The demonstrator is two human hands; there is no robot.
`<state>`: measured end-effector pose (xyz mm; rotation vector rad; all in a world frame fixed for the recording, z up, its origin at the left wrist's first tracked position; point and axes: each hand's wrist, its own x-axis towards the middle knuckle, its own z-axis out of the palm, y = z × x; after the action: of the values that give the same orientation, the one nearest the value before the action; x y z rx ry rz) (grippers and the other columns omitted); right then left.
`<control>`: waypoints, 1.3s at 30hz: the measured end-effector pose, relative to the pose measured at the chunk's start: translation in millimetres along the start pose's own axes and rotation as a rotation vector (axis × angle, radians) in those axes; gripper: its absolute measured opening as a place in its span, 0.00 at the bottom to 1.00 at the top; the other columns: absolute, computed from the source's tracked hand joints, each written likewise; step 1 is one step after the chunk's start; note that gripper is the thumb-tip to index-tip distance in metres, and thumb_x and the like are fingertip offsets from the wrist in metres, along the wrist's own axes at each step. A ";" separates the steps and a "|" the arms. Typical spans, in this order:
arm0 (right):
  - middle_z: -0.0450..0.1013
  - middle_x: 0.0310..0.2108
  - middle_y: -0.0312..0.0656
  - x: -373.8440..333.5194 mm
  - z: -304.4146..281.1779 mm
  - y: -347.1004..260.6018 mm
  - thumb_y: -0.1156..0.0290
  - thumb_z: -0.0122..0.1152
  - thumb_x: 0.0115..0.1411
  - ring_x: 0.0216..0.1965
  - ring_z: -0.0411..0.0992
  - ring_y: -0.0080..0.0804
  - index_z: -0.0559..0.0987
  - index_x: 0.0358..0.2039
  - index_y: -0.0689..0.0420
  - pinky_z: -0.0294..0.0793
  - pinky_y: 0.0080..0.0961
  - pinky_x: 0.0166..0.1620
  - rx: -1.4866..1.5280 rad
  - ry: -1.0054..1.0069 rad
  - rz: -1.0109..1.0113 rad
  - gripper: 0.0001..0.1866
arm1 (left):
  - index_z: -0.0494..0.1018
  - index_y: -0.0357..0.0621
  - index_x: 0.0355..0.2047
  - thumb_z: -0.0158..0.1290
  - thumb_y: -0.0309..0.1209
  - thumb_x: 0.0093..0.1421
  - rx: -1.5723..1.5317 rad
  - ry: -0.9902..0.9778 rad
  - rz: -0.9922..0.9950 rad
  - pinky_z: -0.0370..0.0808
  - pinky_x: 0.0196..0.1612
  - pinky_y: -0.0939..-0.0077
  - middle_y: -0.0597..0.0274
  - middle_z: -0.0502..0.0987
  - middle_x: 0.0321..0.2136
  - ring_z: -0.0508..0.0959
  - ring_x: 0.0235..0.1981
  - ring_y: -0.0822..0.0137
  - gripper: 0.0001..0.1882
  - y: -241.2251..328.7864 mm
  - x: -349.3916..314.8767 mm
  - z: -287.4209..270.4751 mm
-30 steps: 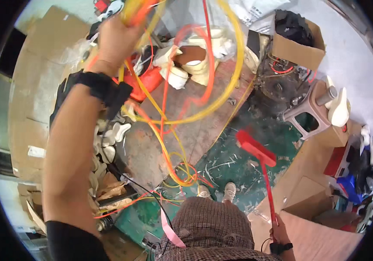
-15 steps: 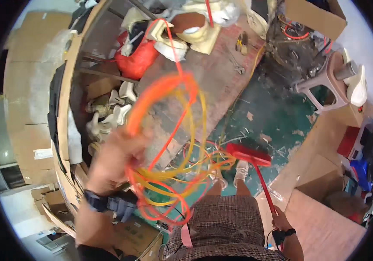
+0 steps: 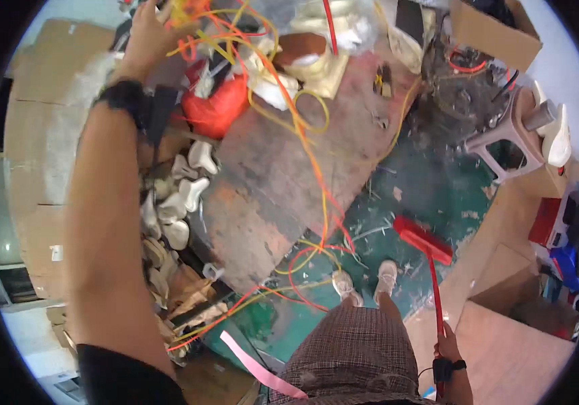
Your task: The person sweeps debris on a green workshop floor into a dustpan using a red broom. They move a plastic stool and a white plastic object to clear the area and continue sweeping. The person uses a dustpan to collect the swept debris.
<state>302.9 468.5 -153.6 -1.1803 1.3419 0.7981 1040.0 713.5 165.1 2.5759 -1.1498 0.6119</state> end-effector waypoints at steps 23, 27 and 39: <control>0.70 0.41 0.45 89.1 38.8 72.6 0.68 0.40 0.65 0.31 0.71 0.24 0.52 0.63 0.55 0.73 0.22 0.33 -0.488 0.158 -0.143 0.26 | 0.52 0.40 0.60 0.68 0.43 0.38 -0.591 -1.034 -0.982 0.67 0.49 0.59 0.46 0.67 0.49 0.68 0.49 0.52 0.52 187.8 -690.4 521.6; 0.70 0.29 0.39 96.7 20.1 99.8 0.66 0.41 0.65 0.23 0.69 0.21 0.52 0.63 0.52 0.71 0.19 0.26 -0.279 0.161 -0.065 0.26 | 0.59 0.43 0.55 0.64 0.40 0.42 -1.059 -0.908 -0.702 0.72 0.31 0.70 0.55 0.75 0.33 0.74 0.29 0.64 0.41 211.7 -737.9 498.6; 0.69 0.17 0.44 5.2 -70.0 32.8 0.73 0.48 0.58 0.17 0.70 0.31 0.59 0.60 0.57 0.68 0.27 0.21 -0.840 0.073 -0.331 0.28 | 0.77 0.44 0.25 0.55 0.36 0.48 0.145 -0.845 -0.744 0.73 0.29 0.60 0.51 0.77 0.23 0.78 0.28 0.50 0.09 45.1 -448.7 125.2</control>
<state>251.7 410.4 -154.0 -2.0354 0.8205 1.1184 771.1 924.8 -154.5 3.1500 -0.1861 -0.6260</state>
